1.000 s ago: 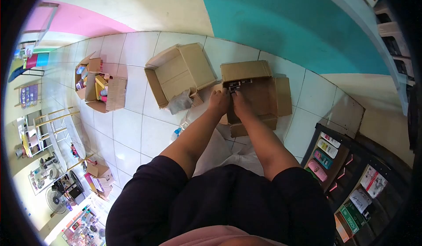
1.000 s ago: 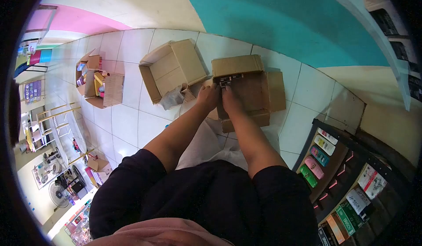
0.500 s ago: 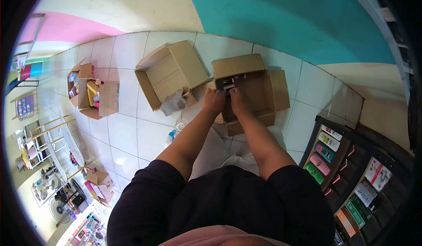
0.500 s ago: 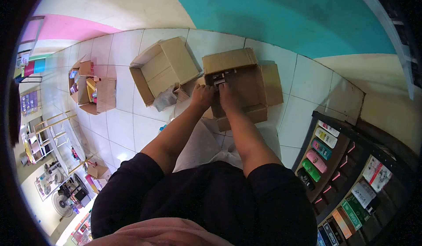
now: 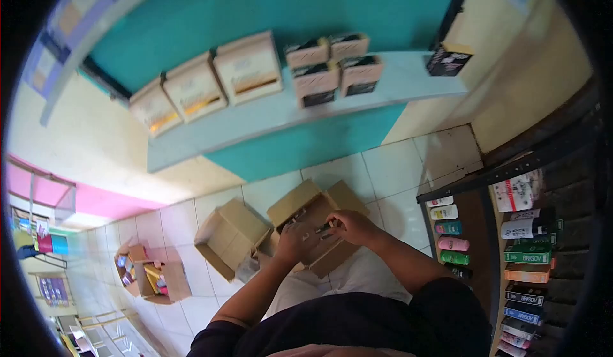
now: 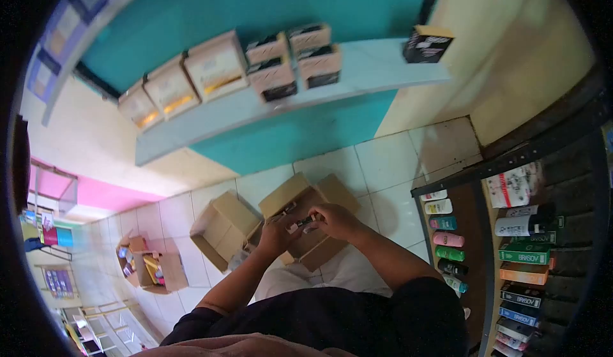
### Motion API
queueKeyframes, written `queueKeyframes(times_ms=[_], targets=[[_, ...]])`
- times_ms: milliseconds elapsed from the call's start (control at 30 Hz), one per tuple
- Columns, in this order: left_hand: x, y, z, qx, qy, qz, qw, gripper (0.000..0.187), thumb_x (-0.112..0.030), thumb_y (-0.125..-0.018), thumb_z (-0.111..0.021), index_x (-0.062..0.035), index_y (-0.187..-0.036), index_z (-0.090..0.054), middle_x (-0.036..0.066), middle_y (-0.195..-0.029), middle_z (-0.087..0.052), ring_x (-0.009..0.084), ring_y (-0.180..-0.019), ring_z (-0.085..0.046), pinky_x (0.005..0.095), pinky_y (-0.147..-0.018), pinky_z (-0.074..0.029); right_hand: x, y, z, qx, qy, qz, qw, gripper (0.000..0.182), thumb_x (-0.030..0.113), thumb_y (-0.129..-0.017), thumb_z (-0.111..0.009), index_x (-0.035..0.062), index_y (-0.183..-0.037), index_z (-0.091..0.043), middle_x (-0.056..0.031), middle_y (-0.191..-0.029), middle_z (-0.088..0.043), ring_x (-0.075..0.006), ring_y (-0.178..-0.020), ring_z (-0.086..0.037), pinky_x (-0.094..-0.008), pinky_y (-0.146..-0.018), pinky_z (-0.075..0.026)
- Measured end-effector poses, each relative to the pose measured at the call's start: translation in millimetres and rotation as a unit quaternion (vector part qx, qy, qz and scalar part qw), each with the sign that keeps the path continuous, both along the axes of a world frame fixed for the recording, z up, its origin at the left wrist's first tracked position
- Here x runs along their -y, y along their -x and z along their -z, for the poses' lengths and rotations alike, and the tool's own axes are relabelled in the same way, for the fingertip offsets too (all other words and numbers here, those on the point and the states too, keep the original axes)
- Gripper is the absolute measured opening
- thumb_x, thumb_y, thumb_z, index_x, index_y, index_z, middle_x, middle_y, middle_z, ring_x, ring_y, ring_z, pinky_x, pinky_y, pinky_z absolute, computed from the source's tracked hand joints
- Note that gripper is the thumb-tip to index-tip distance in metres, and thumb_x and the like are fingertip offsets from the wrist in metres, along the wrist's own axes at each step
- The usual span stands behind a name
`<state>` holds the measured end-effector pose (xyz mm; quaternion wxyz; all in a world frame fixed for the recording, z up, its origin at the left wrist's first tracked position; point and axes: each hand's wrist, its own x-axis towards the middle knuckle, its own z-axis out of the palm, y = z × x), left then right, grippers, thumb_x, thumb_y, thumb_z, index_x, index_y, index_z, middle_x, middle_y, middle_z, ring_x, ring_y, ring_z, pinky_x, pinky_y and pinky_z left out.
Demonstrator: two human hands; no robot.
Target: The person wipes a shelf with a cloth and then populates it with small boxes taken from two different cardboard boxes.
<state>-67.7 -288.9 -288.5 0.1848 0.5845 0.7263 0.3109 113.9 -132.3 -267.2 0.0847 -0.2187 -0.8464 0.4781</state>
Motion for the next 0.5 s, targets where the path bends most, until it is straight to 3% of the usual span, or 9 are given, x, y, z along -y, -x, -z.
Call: queueKeyframes(times_ms=[67,233,300,367,433,500], targets=[[-32.4,-15.8,-64.5,0.010,-0.068,0.061,0.996,0.025,-0.024,-0.080,-0.080,-0.0097,-0.099,-0.072,0.009,-0.084,-0.070,0.0254,-0.072,-0.066,0.0374,-0.068,-0.052,-26.6,-24.1,-65.3,-0.005,0.017,0.007,1.000,0.032,0.019,-0.086,-0.077,0.0076,-0.113,-0.065,-0.0092,-0.088,-0.067,-0.0198,-0.075,-0.066,-0.0332,-0.070,-0.052],[-106.3,-56.6,-240.6,-0.023,-0.098,0.039,0.994,0.028,-0.020,-0.077,-0.083,-0.0090,-0.100,-0.072,0.009,-0.087,-0.070,0.0256,-0.073,-0.064,0.0373,-0.070,-0.050,-91.3,-68.6,-205.5,-0.158,-0.050,0.047,0.985,0.031,0.014,-0.085,-0.078,0.0069,-0.113,-0.067,-0.0077,-0.091,-0.070,-0.0158,-0.073,-0.065,-0.0307,-0.066,-0.051],[-136.7,-62.0,-299.2,-0.103,-0.169,0.064,0.978,0.029,-0.019,-0.077,-0.082,-0.0092,-0.102,-0.071,0.009,-0.089,-0.070,0.0266,-0.078,-0.064,0.0388,-0.074,-0.047,-114.6,-76.5,-253.6,-0.207,-0.089,0.057,0.973,0.032,0.012,-0.085,-0.079,0.0066,-0.115,-0.068,-0.0072,-0.093,-0.071,-0.0149,-0.074,-0.065,-0.0298,-0.066,-0.051],[-162.0,-61.6,-346.2,-0.174,-0.210,0.080,0.959,0.030,-0.020,-0.077,-0.082,-0.0092,-0.103,-0.071,0.008,-0.092,-0.071,0.0285,-0.080,-0.063,0.0399,-0.076,-0.045,-135.4,-79.1,-293.7,-0.182,-0.122,0.123,0.968,0.033,0.016,-0.087,-0.076,0.0062,-0.117,-0.067,-0.0102,-0.105,-0.072,-0.0201,-0.079,-0.068,-0.0313,-0.070,-0.054],[-187.9,-62.8,-373.7,-0.166,-0.259,0.060,0.950,0.021,-0.022,-0.079,-0.079,-0.0101,-0.095,-0.074,0.008,-0.087,-0.069,0.0303,-0.089,-0.061,0.0432,-0.076,-0.042,-152.4,-70.0,-309.1,-0.223,-0.089,0.147,0.960,0.033,0.014,-0.087,-0.076,0.0055,-0.118,-0.067,-0.0105,-0.105,-0.072,-0.0195,-0.079,-0.068,-0.0304,-0.070,-0.055],[-201.9,-63.2,-397.8,-0.231,-0.201,0.036,0.951,0.019,-0.021,-0.077,-0.079,-0.0112,-0.093,-0.075,0.007,-0.092,-0.069,0.0304,-0.096,-0.059,0.0440,-0.080,-0.041,-163.1,-59.8,-316.4,-0.263,-0.054,0.175,0.947,0.033,0.013,-0.087,-0.076,0.0049,-0.118,-0.067,-0.0108,-0.105,-0.072,-0.0189,-0.080,-0.069,-0.0296,-0.069,-0.056]])
